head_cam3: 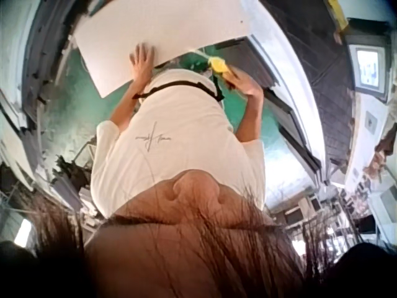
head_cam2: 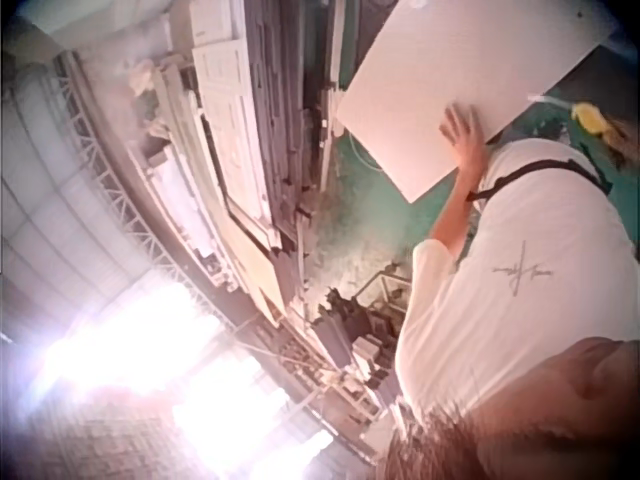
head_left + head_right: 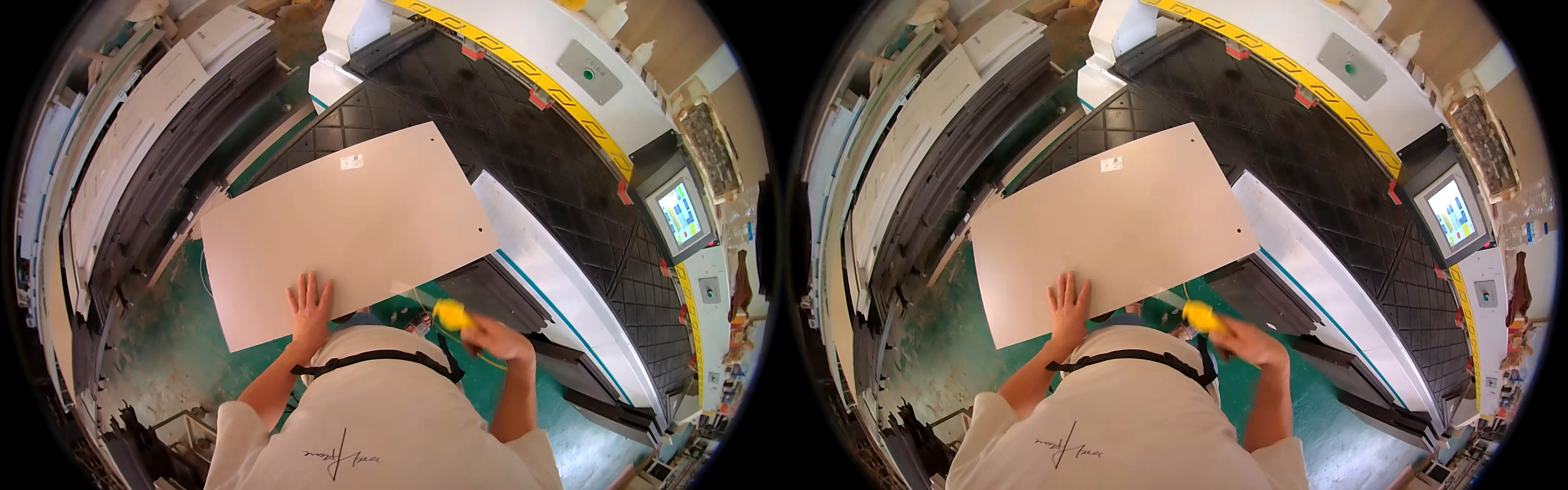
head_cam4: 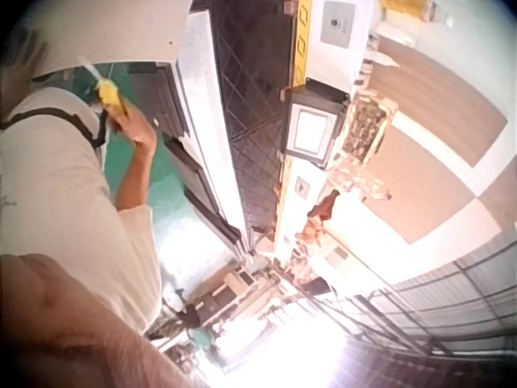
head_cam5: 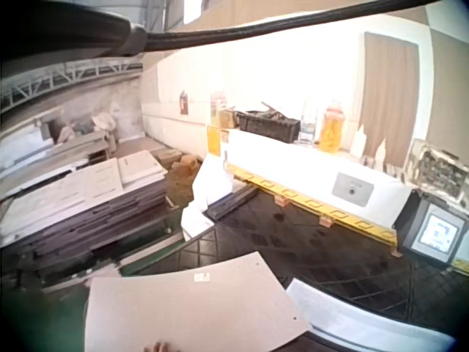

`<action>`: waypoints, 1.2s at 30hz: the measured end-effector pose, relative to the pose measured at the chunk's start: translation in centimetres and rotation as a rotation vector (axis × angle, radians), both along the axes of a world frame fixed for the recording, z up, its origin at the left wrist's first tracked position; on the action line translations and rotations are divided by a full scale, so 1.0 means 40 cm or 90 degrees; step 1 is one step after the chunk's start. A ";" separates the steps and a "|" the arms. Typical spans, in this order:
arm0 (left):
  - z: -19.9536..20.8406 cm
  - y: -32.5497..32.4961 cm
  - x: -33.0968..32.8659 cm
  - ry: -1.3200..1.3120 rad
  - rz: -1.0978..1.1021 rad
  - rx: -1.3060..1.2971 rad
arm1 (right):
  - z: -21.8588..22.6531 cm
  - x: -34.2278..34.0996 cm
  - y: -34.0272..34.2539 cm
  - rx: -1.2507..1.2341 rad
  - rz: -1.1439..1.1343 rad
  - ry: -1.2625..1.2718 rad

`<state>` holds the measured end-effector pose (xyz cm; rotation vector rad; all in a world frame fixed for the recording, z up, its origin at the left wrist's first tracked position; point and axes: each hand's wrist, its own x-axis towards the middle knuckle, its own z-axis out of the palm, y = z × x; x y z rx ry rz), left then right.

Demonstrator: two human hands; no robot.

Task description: The person uses a yellow handheld air blower to clean dust and debris from the surface of large white rectangular panels. They repeatedly move the nozzle across the panel, flip the panel over to clean both sides, and reposition the panel on a workbench to ensure thorough cleaning.

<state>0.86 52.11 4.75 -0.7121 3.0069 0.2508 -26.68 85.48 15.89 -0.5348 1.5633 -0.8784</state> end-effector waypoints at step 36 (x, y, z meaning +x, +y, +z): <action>0.474 -0.932 0.476 0.660 0.284 0.270 | -0.086 -0.476 -0.581 -0.476 -0.942 -0.032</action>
